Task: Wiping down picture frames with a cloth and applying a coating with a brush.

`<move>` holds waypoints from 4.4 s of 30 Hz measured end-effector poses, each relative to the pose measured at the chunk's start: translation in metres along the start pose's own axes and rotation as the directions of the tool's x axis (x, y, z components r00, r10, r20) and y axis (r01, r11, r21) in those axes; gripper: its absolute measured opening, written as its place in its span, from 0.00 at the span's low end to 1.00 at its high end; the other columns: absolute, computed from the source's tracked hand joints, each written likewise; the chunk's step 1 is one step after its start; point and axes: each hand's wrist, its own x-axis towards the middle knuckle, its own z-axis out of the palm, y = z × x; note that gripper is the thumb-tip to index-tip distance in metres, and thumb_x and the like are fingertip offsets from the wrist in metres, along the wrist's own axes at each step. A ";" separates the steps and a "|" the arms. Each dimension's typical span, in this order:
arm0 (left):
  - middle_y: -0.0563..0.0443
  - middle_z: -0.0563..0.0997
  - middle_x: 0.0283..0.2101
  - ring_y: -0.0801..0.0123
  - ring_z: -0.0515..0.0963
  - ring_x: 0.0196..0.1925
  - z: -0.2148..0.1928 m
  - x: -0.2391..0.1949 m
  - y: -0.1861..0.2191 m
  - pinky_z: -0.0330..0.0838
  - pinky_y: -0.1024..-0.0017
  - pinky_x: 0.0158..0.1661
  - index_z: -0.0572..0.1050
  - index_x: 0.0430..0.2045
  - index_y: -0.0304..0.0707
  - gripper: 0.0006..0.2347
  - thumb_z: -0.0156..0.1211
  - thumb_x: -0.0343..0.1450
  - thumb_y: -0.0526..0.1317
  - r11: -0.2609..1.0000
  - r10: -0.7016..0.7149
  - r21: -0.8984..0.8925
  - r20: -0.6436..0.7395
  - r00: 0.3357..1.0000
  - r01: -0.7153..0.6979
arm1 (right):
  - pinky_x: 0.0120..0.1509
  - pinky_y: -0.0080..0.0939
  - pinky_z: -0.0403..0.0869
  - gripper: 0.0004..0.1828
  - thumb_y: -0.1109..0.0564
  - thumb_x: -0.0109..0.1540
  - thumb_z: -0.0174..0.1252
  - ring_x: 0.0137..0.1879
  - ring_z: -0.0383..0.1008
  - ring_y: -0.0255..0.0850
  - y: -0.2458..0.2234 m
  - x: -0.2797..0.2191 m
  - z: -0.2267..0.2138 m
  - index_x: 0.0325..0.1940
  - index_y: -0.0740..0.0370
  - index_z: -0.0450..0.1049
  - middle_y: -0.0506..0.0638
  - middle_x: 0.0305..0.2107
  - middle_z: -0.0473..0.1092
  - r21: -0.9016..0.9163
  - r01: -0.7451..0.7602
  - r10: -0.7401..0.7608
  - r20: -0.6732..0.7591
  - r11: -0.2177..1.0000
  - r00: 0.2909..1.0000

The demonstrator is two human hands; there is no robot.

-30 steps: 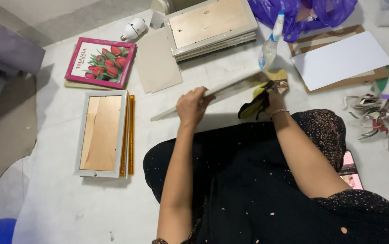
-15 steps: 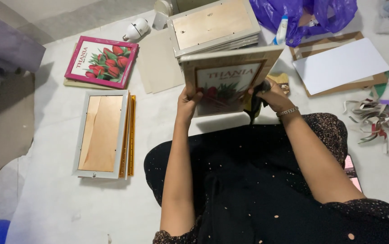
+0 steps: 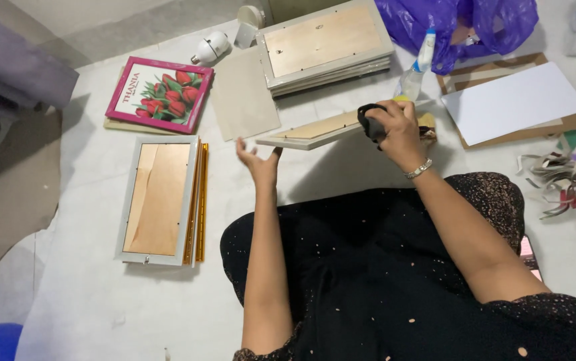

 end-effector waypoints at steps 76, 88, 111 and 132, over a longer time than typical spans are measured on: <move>0.48 0.86 0.40 0.49 0.82 0.51 -0.015 -0.020 0.053 0.74 0.53 0.55 0.83 0.42 0.52 0.13 0.69 0.65 0.34 0.739 -0.193 0.641 0.498 0.845 -0.209 | 0.70 0.64 0.55 0.37 0.68 0.47 0.53 0.69 0.58 0.54 -0.075 -0.050 0.162 0.58 0.40 0.69 0.48 0.57 0.63 -0.084 0.022 -0.024 -0.023 0.996 0.999; 0.46 0.86 0.42 0.49 0.82 0.52 -0.023 -0.021 0.070 0.72 0.54 0.56 0.83 0.43 0.51 0.14 0.70 0.64 0.33 0.819 -0.195 0.546 0.555 0.809 -0.176 | 0.73 0.69 0.41 0.41 0.65 0.59 0.54 0.76 0.51 0.48 0.052 -0.053 0.131 0.69 0.23 0.60 0.46 0.66 0.59 -0.330 0.223 -0.187 0.139 0.917 0.973; 0.62 0.79 0.27 0.70 0.81 0.31 0.161 -0.100 0.038 0.74 0.58 0.46 0.74 0.30 0.58 0.03 0.58 0.68 0.41 -0.063 0.633 0.676 0.596 0.495 -0.734 | 0.67 0.52 0.62 0.36 0.74 0.43 0.59 0.58 0.70 0.54 0.141 -0.051 0.002 0.55 0.54 0.70 0.52 0.48 0.65 0.262 -0.170 0.223 -0.187 0.950 0.957; 0.65 0.78 0.41 0.68 0.78 0.47 0.082 -0.036 0.089 0.70 0.64 0.53 0.76 0.40 0.63 0.10 0.66 0.67 0.44 0.397 0.503 0.508 0.576 0.644 -0.764 | 0.69 0.51 0.60 0.26 0.66 0.49 0.69 0.57 0.68 0.52 0.068 -0.016 -0.043 0.48 0.48 0.75 0.45 0.48 0.67 0.256 -0.081 0.150 -0.261 0.963 0.954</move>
